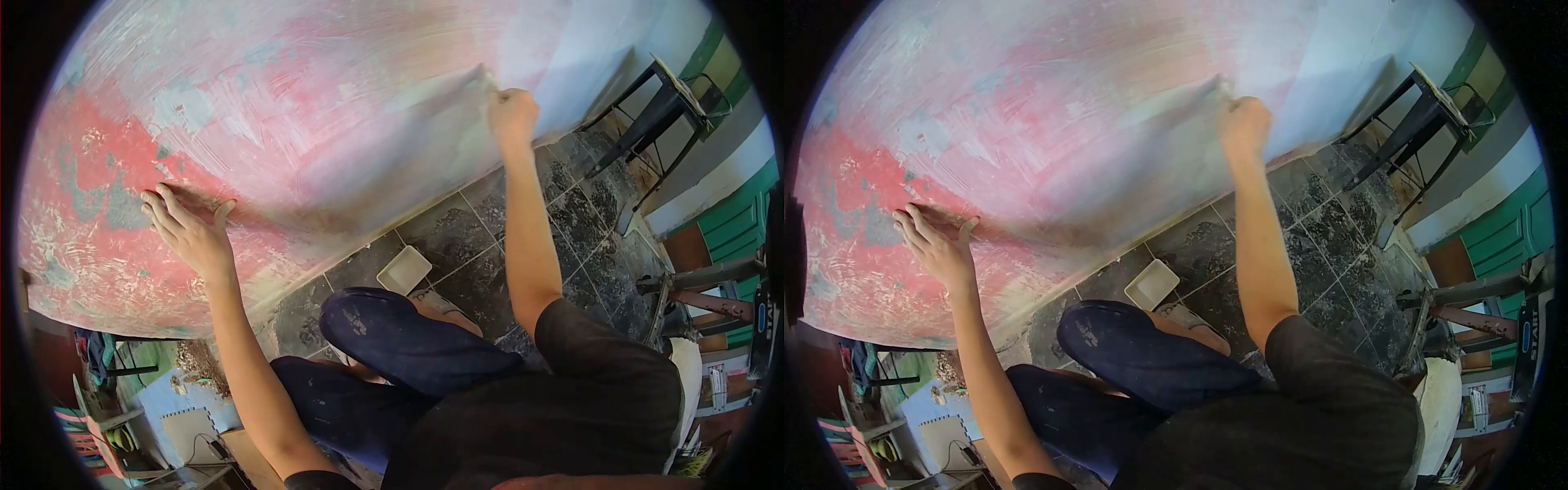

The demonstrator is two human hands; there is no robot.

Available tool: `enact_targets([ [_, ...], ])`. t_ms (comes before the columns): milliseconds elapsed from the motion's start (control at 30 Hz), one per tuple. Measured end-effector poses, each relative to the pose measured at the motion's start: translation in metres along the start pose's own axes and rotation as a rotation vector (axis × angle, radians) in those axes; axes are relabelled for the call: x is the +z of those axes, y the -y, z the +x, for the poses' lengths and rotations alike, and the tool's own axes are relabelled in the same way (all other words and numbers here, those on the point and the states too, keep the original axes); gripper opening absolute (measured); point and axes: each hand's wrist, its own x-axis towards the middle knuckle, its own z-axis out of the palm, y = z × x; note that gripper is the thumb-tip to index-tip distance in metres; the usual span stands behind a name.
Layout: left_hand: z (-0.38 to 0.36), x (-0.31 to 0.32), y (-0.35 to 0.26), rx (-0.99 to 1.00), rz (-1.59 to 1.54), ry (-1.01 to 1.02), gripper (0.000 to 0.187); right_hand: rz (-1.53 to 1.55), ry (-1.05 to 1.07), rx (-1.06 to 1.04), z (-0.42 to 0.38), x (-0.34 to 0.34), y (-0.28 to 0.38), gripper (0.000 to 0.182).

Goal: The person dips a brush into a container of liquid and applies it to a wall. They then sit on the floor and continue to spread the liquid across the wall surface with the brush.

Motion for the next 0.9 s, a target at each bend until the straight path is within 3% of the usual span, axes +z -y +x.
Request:
enact_targets([
  [100,-0.001,0.002,-0.001,0.015,-0.012,-0.009,0.124,0.186,0.050,-0.090,-0.063,0.001,0.079,0.029],
  [167,-0.001,0.003,-0.001,0.022,-0.017,-0.030,0.124,0.249,0.243,-0.159,-0.115,0.025,0.118,0.028],
  [300,-0.001,0.004,0.001,0.041,-0.020,-0.036,0.123,0.451,0.413,-0.301,-0.206,0.031,0.182,0.021],
  [467,-0.001,0.001,0.002,0.047,-0.023,-0.024,0.122,0.526,0.538,-0.412,-0.179,0.013,0.168,0.019],
  [500,-0.001,0.001,0.002,0.039,-0.025,-0.027,0.122,0.499,0.666,-0.310,-0.157,0.003,0.159,0.020],
  [567,-0.001,0.002,0.003,0.052,-0.037,-0.040,0.122,0.599,0.501,-0.301,-0.121,0.018,0.116,0.027],
  [667,-0.001,0.000,0.003,0.036,-0.041,-0.026,0.121,0.232,0.384,-0.214,-0.050,0.000,0.062,0.037],
  [800,-0.002,0.002,0.004,0.023,-0.048,-0.021,0.121,0.015,-0.027,-0.198,0.029,-0.015,-0.019,0.039],
  [900,-0.002,0.001,0.003,0.023,-0.060,-0.026,0.122,-0.075,-0.033,-0.056,0.036,-0.033,-0.016,0.041],
])
